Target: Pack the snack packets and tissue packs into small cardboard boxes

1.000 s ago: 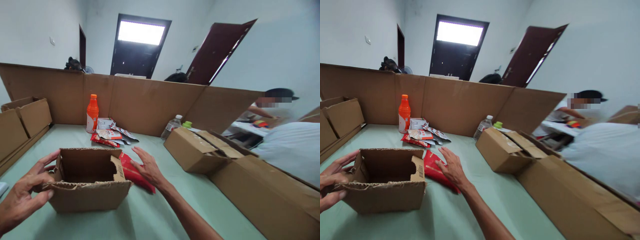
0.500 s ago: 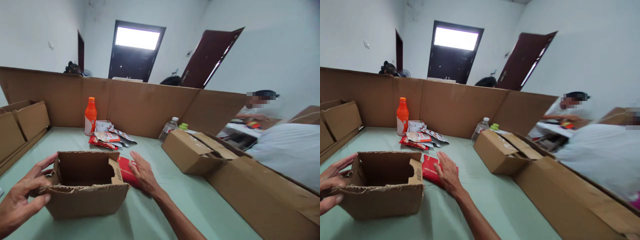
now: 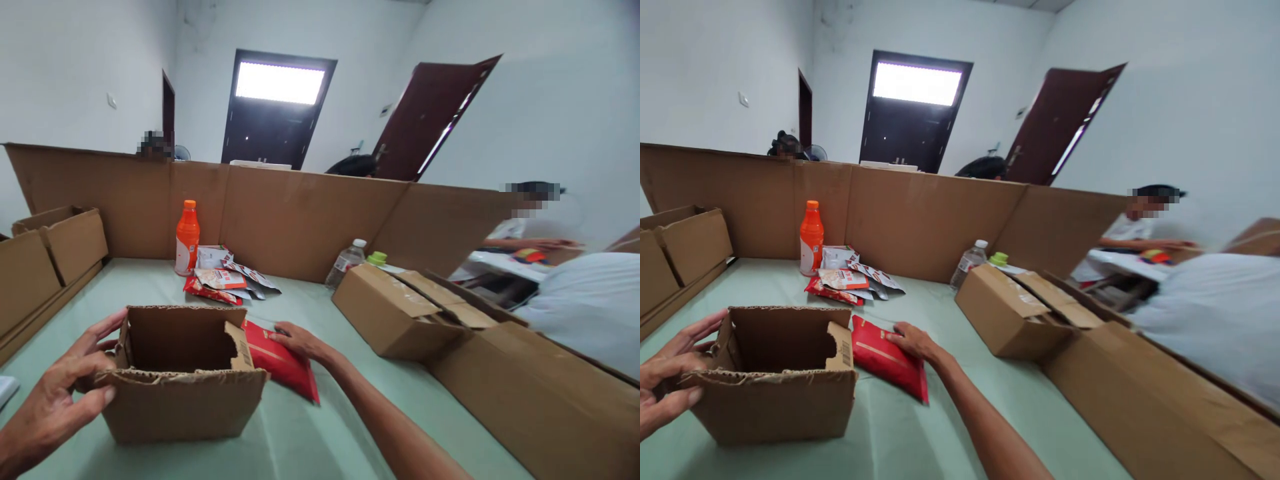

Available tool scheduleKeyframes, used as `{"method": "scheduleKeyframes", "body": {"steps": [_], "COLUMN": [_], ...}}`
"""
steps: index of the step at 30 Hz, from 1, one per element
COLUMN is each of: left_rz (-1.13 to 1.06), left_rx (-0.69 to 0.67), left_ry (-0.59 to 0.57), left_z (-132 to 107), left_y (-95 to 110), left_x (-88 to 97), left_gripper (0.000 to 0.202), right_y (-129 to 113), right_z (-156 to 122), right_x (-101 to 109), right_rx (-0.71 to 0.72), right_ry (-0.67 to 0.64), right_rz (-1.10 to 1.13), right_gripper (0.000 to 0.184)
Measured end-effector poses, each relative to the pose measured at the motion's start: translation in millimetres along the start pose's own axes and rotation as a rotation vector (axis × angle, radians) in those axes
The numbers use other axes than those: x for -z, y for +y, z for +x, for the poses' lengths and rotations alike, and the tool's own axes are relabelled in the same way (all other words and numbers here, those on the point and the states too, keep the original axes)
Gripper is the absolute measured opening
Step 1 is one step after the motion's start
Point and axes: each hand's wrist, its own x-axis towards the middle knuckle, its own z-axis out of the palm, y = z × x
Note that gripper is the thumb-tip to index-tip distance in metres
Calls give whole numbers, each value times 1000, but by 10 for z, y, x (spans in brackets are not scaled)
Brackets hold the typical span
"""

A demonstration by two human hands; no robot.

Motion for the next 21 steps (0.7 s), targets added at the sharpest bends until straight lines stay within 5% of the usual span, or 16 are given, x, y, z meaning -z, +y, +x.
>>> {"method": "scheduleKeyframes", "body": {"steps": [10,21], "left_rz": [-41,-26], "left_rx": [20,88], "left_ry": [-15,153], "left_z": [-6,4], "left_y": [-16,59], "left_x": [-30,-136], "left_gripper": [17,19], "right_y": [12,-133], "right_z": [-224,-367], "right_x": [5,140], "right_rx": [-48,-66], "right_ry": [-6,-254], "right_rz": [2,199], "right_gripper": [43,31]}}
